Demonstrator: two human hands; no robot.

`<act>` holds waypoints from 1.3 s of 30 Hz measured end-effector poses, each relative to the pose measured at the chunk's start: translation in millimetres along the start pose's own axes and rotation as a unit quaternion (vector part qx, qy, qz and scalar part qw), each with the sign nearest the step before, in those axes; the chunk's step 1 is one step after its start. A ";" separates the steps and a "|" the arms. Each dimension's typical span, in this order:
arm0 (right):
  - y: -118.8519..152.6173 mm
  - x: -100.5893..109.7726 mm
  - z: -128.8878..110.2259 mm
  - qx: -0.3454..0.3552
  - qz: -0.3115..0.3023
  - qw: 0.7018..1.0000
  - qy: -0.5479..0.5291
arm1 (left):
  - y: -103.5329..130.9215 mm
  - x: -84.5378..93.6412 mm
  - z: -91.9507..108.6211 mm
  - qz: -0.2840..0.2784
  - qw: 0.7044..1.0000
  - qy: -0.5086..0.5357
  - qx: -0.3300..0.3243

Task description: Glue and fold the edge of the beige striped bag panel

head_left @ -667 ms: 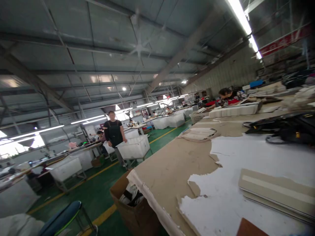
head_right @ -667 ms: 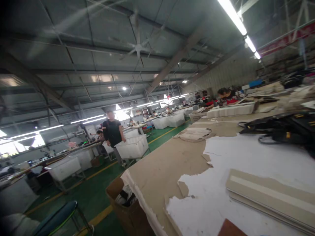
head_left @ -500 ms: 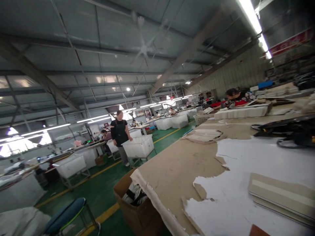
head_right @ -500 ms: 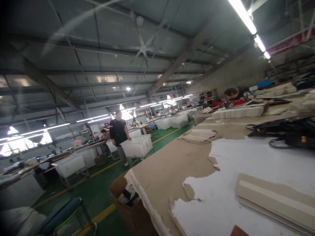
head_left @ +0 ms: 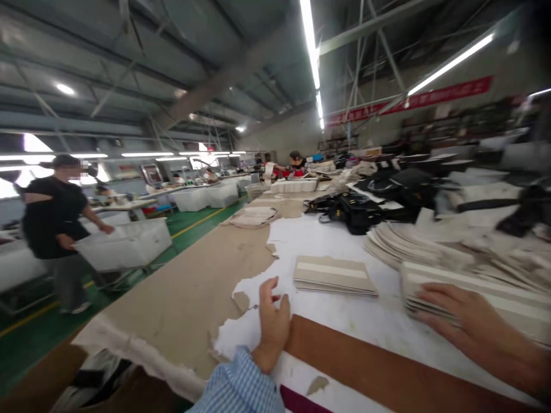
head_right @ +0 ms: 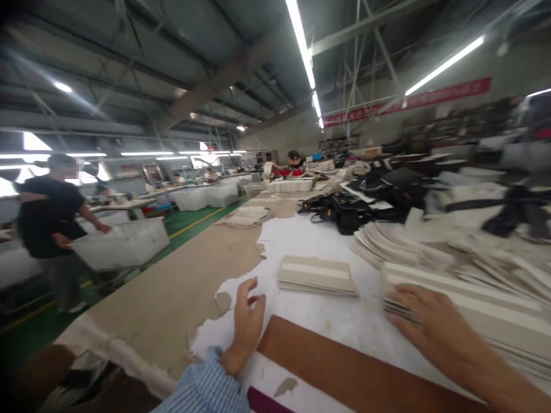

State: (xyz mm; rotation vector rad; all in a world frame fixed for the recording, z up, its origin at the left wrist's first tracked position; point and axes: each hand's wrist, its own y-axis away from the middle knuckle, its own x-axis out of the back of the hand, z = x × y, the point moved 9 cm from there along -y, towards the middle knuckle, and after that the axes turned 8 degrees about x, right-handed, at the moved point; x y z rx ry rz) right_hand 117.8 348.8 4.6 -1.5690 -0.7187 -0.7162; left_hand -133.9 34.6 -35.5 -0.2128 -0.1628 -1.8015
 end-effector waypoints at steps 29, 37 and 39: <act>-105.1 -159.2 -94.3 0.065 -0.318 0.941 0.101 | 7.2 -20.7 13.6 -0.051 0.984 -0.060 -0.158; -100.3 -167.2 -100.0 0.078 -0.351 0.927 0.106 | 3.5 -23.3 5.4 -0.086 0.991 -0.071 -0.075; -100.7 -164.0 -99.5 0.077 -0.353 0.927 0.097 | 1.5 -24.9 -0.5 -0.095 0.992 -0.077 -0.032</act>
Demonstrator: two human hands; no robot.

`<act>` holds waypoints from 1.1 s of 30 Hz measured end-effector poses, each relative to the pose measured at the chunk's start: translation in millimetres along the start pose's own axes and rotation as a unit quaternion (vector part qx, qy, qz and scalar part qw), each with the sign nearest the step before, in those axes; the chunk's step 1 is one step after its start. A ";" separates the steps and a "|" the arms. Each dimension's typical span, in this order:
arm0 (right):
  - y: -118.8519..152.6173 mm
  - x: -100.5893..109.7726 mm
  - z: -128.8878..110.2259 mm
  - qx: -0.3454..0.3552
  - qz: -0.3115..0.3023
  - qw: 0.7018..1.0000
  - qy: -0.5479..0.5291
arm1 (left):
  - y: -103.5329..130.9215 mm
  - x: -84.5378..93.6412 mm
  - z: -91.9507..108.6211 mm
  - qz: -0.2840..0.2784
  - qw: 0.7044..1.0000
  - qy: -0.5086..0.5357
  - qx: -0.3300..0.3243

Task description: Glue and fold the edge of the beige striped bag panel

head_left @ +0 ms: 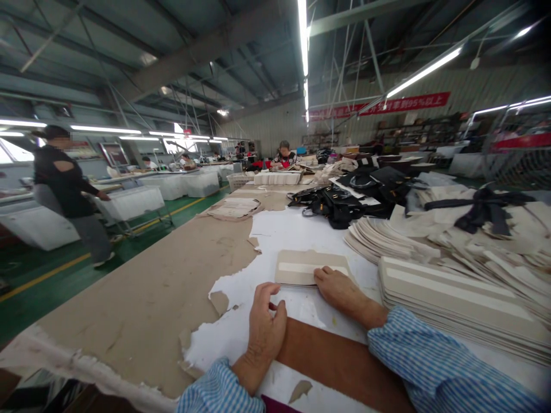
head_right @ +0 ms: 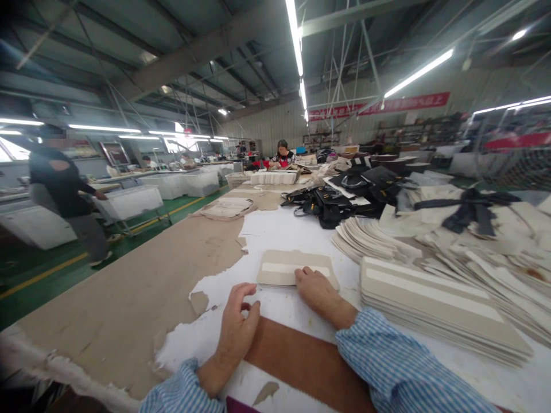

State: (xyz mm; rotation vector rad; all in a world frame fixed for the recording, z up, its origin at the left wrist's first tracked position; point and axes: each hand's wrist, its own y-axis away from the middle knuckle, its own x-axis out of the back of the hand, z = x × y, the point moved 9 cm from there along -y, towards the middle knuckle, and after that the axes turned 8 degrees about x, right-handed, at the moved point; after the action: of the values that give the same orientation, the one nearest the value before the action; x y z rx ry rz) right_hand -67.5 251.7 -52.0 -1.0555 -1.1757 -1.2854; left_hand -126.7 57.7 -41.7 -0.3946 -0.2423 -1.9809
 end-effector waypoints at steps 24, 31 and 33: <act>203.4 85.1 -100.7 0.050 0.310 0.949 0.042 | 67.5 60.4 32.9 0.153 0.976 0.133 -0.073; 254.5 30.8 -125.4 -0.009 0.326 0.940 -0.099 | 185.0 -5.9 77.1 -0.026 0.926 -0.118 -0.357; 255.1 35.9 -124.7 -0.013 0.334 0.937 -0.105 | 196.0 -26.4 74.2 -0.053 0.905 -0.167 -0.389</act>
State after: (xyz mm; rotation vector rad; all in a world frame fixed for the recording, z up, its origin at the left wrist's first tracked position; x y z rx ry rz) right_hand 190.0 132.0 -15.9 -1.4768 -0.8332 -0.6628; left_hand 73.4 21.5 15.7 -1.2601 0.3464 -2.0421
